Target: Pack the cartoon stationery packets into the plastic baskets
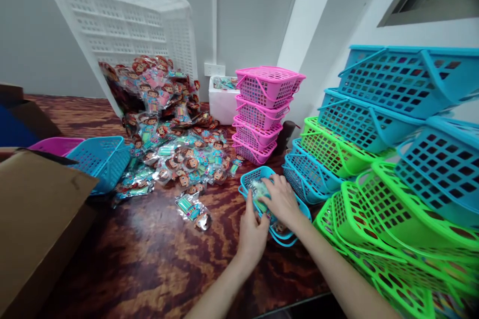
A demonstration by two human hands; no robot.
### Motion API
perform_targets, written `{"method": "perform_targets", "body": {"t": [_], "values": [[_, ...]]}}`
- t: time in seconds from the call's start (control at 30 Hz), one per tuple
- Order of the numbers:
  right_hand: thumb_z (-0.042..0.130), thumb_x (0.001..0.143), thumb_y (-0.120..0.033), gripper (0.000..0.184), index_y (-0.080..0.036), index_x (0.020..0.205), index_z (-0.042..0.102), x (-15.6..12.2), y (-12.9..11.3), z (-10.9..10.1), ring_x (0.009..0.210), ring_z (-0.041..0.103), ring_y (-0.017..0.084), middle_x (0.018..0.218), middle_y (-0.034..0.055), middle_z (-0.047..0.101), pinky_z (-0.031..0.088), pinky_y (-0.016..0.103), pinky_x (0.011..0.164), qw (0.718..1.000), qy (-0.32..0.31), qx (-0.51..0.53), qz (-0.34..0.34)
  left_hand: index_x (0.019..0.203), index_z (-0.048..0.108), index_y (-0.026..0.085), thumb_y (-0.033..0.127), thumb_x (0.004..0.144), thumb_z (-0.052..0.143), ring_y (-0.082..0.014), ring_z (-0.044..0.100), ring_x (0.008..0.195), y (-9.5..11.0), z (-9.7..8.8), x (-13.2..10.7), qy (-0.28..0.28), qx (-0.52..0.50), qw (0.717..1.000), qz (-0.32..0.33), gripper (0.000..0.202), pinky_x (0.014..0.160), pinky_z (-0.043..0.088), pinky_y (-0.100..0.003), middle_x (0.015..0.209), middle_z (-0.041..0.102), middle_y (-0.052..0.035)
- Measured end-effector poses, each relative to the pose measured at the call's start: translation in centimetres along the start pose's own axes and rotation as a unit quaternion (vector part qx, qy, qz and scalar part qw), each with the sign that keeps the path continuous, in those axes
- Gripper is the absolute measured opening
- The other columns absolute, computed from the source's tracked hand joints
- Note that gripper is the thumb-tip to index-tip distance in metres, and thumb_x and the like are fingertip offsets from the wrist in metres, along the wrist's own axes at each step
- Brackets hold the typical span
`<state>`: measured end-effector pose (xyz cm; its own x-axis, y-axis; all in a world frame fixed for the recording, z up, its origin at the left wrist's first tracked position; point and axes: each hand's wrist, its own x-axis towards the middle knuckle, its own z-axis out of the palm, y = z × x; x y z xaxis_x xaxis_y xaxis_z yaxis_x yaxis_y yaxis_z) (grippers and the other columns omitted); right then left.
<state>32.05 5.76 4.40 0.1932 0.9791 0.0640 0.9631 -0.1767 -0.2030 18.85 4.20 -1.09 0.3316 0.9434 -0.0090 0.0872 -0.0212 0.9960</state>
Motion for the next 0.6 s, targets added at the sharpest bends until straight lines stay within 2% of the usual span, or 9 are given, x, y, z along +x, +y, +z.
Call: {"method": "perform_targets", "body": {"t": [0.07, 0.13, 0.27, 0.4, 0.5, 0.6], "values": [[0.059, 0.089, -0.025, 0.024, -0.019, 0.112, 0.063, -0.9, -0.5, 0.0, 0.116, 0.052, 0.031, 0.119, 0.0154, 0.062, 0.039, 0.038, 0.096, 1.000, -0.014, -0.013, 0.002, 0.156, 0.019, 0.013, 0.016, 0.083, 0.051, -0.0120, 0.042, 0.056, -0.1, 0.0, -0.1, 0.000, -0.002, 1.000, -0.001, 0.080, 0.054, 0.030, -0.022, 0.061, 0.042, 0.0087], [0.056, 0.089, -0.018, 0.016, -0.019, 0.103, 0.064, -1.1, -0.4, 0.2, 0.101, 0.060, 0.025, 0.103, 0.0108, 0.067, 0.041, 0.032, 0.085, 0.997, -0.075, 0.015, 0.010, 0.156, 0.018, 0.012, 0.016, 0.083, 0.051, -0.0124, 0.042, 0.055, -0.2, 0.0, -0.1, -0.009, -0.004, 1.000, -0.009, 0.080, 0.053, 0.030, -0.023, 0.060, 0.041, 0.0089], [0.065, 0.082, -0.020, 0.009, -0.021, 0.091, 0.063, 0.7, 0.8, 0.6, 0.078, 0.061, 0.017, 0.080, 0.0000, 0.066, 0.036, 0.024, 0.065, 0.990, -0.133, 0.044, 0.022, 0.156, 0.018, 0.012, 0.017, 0.083, 0.052, -0.0125, 0.040, 0.052, 0.1, 0.0, -0.1, -0.026, 0.020, 0.999, -0.024, 0.081, 0.051, 0.030, -0.023, 0.057, 0.037, 0.0097], [0.073, 0.076, -0.027, 0.015, -0.020, 0.082, 0.061, 1.9, 0.8, 0.8, 0.072, 0.058, 0.016, 0.075, -0.0004, 0.064, 0.029, 0.024, 0.058, 0.988, -0.139, 0.036, 0.049, 0.155, 0.024, 0.012, 0.016, 0.084, 0.051, -0.0116, 0.040, 0.054, 0.2, -0.2, -0.3, -0.023, 0.022, 0.999, -0.023, 0.076, 0.053, 0.032, -0.022, 0.059, 0.038, 0.0090], [0.070, 0.081, -0.029, 0.012, -0.020, 0.079, 0.062, 1.1, 0.0, 0.9, 0.074, 0.059, 0.016, 0.076, 0.0008, 0.065, 0.029, 0.025, 0.059, 0.989, -0.138, 0.027, 0.045, 0.155, 0.024, 0.011, 0.016, 0.083, 0.051, -0.0112, 0.039, 0.053, 0.1, -0.2, -0.6, -0.025, 0.013, 0.999, -0.026, 0.077, 0.052, 0.032, -0.022, 0.059, 0.038, 0.0094], [0.066, 0.085, -0.031, 0.011, -0.020, 0.085, 0.063, 0.0, -0.7, 1.0, 0.078, 0.063, 0.018, 0.080, 0.0031, 0.068, 0.034, 0.026, 0.062, 0.990, -0.135, 0.011, 0.041, 0.155, 0.024, 0.010, 0.017, 0.082, 0.052, -0.0108, 0.038, 0.051, -0.2, -0.1, -0.7, -0.029, 0.007, 0.999, -0.023, 0.078, 0.051, 0.030, -0.022, 0.058, 0.037, 0.0100]]}}
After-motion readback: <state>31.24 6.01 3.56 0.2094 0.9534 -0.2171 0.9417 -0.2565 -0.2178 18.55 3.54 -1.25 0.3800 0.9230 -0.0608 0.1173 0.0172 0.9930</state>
